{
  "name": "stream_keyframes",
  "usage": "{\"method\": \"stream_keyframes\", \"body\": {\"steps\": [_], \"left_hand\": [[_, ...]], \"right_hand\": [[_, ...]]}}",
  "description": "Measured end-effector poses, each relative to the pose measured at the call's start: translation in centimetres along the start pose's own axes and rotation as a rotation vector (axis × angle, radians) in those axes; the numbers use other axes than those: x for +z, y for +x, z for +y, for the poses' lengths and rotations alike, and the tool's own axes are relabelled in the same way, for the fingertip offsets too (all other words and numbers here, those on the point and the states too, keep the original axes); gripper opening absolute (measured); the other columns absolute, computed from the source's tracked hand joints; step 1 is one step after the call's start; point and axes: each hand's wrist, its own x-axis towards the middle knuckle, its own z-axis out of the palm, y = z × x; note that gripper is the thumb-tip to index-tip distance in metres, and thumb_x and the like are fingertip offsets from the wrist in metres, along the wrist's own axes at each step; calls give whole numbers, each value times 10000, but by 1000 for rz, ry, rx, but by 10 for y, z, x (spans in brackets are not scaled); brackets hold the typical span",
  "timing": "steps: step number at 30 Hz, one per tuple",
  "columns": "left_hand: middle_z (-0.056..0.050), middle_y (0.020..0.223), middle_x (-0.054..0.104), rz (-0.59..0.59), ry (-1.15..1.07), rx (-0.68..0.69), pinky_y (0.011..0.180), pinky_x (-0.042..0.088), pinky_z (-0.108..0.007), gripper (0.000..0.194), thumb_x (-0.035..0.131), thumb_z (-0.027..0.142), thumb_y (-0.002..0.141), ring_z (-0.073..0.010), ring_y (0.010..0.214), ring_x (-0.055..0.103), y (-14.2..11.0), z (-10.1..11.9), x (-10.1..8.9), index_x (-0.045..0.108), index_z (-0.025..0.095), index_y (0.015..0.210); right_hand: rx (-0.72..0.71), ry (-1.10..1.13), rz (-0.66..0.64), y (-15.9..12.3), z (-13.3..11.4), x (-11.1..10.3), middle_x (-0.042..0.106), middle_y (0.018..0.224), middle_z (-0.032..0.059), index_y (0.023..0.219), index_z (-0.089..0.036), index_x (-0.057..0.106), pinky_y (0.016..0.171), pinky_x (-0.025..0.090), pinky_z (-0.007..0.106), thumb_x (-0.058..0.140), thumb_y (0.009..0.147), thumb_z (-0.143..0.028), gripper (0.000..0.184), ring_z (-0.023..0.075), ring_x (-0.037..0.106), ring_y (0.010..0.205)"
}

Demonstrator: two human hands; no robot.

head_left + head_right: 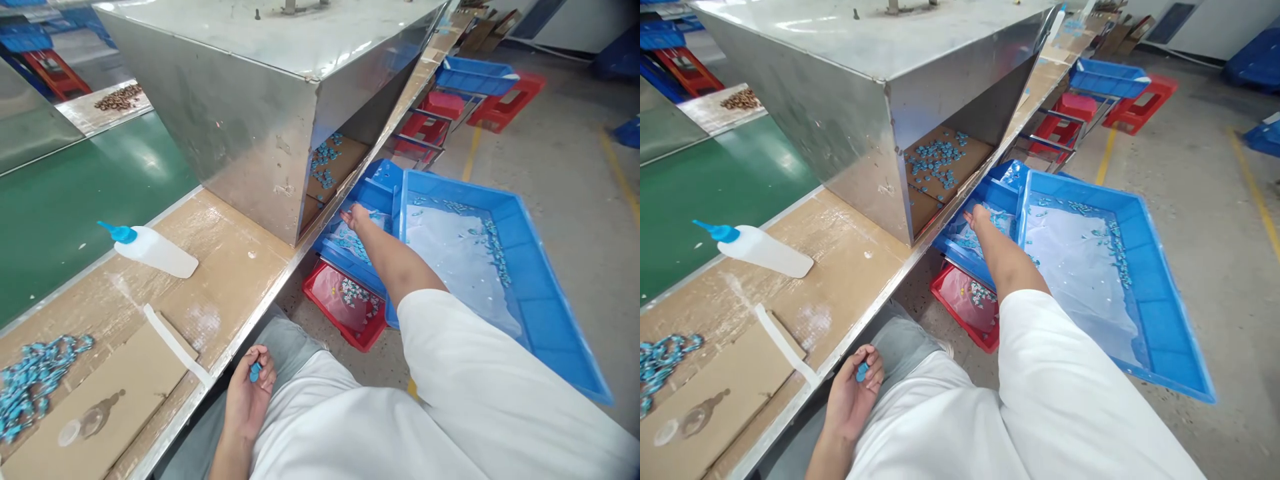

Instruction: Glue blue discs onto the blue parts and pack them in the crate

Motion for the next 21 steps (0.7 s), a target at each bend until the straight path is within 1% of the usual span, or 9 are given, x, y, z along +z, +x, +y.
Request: {"method": "stream_keyframes", "body": {"steps": [3, 6, 8, 11, 13, 14, 15, 17, 21], "left_hand": [[-7, 689, 554, 26, -21, -3, 468, 434, -178, 100, 647, 169, 787, -60, 545, 493, 3, 1, 5, 706, 110, 842], [-101, 854, 696, 55, -42, -8, 599, 550, -230, 200, 593, 166, 815, -136, 702, 653, 5, 5, 9, 735, 93, 935], [-161, 1033, 726, 38, -68, -10, 717, 589, -277, 259, 549, 173, 846, -198, 875, 707, 5, 8, 12, 737, 88, 1002], [-194, 1227, 681, -34, -127, -1, 889, 575, -342, 324, 498, 217, 888, -256, 1112, 671, 4, 14, 17, 724, 94, 1085], [-198, 1294, 646, -91, -158, 21, 981, 535, -377, 364, 483, 248, 899, -274, 1230, 606, 2, 16, 21, 702, 97, 1148], [-202, 1319, 629, -118, -166, 37, 1010, 516, -392, 388, 479, 263, 901, -282, 1276, 570, 1, 18, 25, 687, 93, 1181], [-203, 1339, 615, -145, -169, 61, 1028, 503, -404, 408, 478, 279, 901, -289, 1310, 538, -1, 19, 28, 673, 92, 1207], [-202, 1360, 600, -190, -168, 113, 1046, 486, -417, 436, 489, 312, 894, -301, 1342, 502, -4, 23, 36, 660, 88, 1226], [-190, 1347, 613, -242, -159, 218, 1018, 496, -420, 436, 476, 355, 893, -299, 1324, 519, -14, 30, 49, 677, 89, 1173]], "right_hand": [[-43, 42, 83, -8, -7, 4, 625, 883, 23, 1058, -139, 575, 507, 466, 179, 484, 969, -218, 149, 74, 581, 618], [-156, 108, 100, -32, -18, 7, 626, 860, -17, 1025, -187, 562, 439, 385, 145, 428, 951, -214, 156, 38, 530, 530], [-278, 144, 51, -60, -28, 6, 628, 848, -38, 992, -205, 566, 426, 359, 150, 450, 926, -242, 139, 30, 504, 506], [-589, 161, -116, -123, -41, -7, 580, 726, -50, 925, -205, 575, 410, 313, 183, 470, 899, -277, 130, 43, 437, 454], [-759, 124, -286, -174, -44, -24, 541, 636, -60, 906, -218, 603, 408, 293, 202, 545, 872, -337, 136, 55, 404, 435], [-791, 53, -436, -199, -44, -34, 541, 604, -56, 892, -222, 628, 419, 312, 214, 593, 857, -372, 157, 64, 414, 436], [-838, 5, -535, -224, -43, -44, 545, 576, -51, 872, -220, 661, 414, 315, 224, 619, 850, -393, 180, 66, 405, 418], [-878, -206, -809, -267, -38, -62, 590, 570, -28, 877, -219, 720, 432, 367, 246, 669, 836, -388, 181, 89, 456, 428], [-991, -628, -1356, -323, -8, -76, 702, 735, -6, 979, -277, 745, 552, 493, 264, 700, 814, -303, 173, 121, 585, 570]]}}
